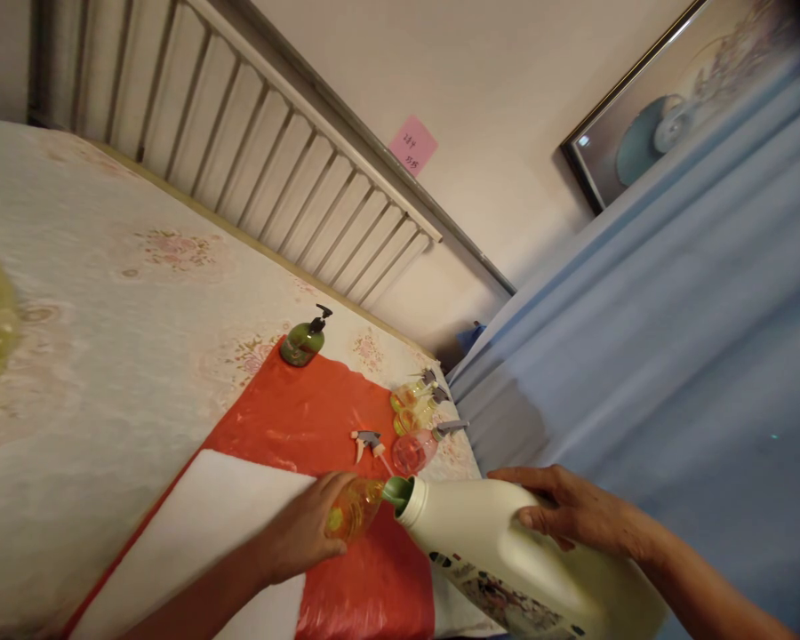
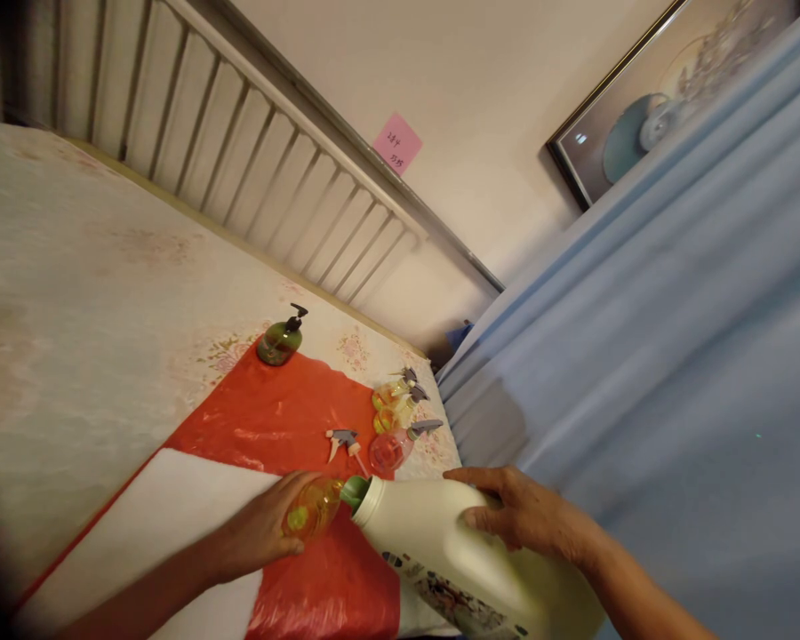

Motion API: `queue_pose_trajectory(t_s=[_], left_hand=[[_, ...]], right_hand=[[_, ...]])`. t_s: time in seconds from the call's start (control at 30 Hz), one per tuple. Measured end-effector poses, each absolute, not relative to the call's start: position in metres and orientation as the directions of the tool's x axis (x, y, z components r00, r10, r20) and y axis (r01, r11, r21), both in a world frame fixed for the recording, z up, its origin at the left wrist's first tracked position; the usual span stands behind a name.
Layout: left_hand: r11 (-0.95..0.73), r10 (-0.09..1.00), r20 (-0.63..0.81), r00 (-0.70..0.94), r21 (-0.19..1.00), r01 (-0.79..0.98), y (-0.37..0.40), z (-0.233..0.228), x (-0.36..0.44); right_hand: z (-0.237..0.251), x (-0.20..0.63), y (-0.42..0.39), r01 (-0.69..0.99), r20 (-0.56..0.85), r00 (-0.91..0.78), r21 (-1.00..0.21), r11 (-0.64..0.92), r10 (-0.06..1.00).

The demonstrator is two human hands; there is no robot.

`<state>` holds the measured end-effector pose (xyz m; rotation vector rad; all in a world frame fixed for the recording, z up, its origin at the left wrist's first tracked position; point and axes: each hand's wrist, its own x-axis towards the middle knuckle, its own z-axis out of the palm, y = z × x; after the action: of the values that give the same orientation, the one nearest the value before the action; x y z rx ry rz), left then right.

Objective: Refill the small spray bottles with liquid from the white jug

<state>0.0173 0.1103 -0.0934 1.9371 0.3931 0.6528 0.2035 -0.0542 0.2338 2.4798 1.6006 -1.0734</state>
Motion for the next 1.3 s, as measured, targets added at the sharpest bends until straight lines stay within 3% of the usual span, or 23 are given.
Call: queue_pose_trajectory(t_s=[0.5,0.8,1.03,1.3], left_hand=[[-0.413,0.543,0.255,0.800,0.911,-0.011,0.111,-0.095,0.018],[-0.423,0.542,0.258,0.800,0.906,-0.005,0.111,-0.097,0.019],[-0.428,0.550,0.268,0.791,0.904,-0.009,0.111,-0.102,0.020],[-0.402,0.545,0.204,0.813,0.915,0.040,0.111,-0.096,0.016]], right_hand=[[0.233,0.207,-0.055,0.799,-0.534,0.253,-0.355,-0.486,0.806],[0.209,0.219,-0.072,0.744,-0.510,0.252,-0.441,-0.501,0.823],[0.183,0.226,-0.090,0.712,-0.390,0.322,-0.501,-0.492,0.863],[0.190,0.236,-0.080,0.696,-0.197,0.456,-0.529,-0.485,0.868]])
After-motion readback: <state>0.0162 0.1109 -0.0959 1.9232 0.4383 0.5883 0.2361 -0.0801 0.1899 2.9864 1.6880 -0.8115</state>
